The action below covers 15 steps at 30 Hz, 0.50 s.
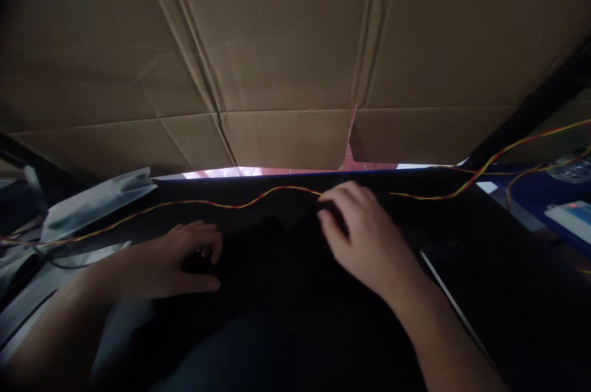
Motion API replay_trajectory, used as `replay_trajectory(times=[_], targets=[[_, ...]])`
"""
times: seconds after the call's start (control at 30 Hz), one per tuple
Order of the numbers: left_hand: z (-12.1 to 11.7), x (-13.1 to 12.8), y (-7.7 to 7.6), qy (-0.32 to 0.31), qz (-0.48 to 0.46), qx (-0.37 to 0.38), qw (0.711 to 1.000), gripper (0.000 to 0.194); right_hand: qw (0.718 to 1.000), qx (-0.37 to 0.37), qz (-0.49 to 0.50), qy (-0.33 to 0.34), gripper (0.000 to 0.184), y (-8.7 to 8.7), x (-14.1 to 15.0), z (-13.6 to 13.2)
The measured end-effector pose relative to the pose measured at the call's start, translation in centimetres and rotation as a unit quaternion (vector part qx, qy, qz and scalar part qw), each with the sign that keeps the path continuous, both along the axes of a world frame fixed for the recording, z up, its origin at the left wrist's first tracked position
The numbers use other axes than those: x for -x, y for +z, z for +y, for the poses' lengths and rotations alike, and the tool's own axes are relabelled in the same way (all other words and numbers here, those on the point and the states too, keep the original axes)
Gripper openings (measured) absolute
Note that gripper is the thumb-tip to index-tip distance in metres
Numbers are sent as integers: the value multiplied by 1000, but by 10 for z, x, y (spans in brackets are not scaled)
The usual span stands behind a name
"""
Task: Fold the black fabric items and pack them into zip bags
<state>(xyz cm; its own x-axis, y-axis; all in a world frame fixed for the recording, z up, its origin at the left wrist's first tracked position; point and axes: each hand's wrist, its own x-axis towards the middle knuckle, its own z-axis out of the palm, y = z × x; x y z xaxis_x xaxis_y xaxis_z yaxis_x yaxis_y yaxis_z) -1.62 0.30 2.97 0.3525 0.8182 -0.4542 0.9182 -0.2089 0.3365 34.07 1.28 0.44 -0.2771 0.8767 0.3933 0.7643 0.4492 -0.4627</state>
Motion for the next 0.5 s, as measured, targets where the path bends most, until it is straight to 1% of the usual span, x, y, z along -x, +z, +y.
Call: replay_trajectory(times=[0.03,0.07,0.1,0.13,0.2,0.27,0.33,0.37,0.4,0.43,0.47,0.5], targets=[[1,-2,-2,-4,-3,-5,1000,28,998,24,-11,63,18,1,11,-2],[2,-4,-4,-6,-5,-6,1000,28,990,63,-27,120,13,1,19,-4],[4,-5,-6,-8,-9,-4,1000,28,979,112,-42,164,7,1,24,-7],[5,-5,-8,-7,-14,1,1000,29,967,161,-53,192,8,1,25,-9],[7,-3,-10,-4,-26,16,1000,33,940,260,-65,212,15,0,20,-14],[8,0,-11,1,-31,31,999,39,908,358,-71,207,21,1,7,-16],[7,2,-10,2,-26,34,999,38,876,436,-76,194,35,5,-4,-16],[6,2,-10,0,-23,30,999,36,868,454,-75,187,43,7,-7,-15],[5,2,-10,-6,-25,23,999,33,868,455,-68,186,50,10,-7,-15],[3,0,-10,-16,-31,16,999,30,877,439,-53,189,54,12,-5,-14],[1,-1,-9,-28,-43,12,999,28,892,407,-29,193,51,13,0,-14],[0,-3,-9,-43,-56,14,997,29,911,363,-1,193,43,13,6,-15]])
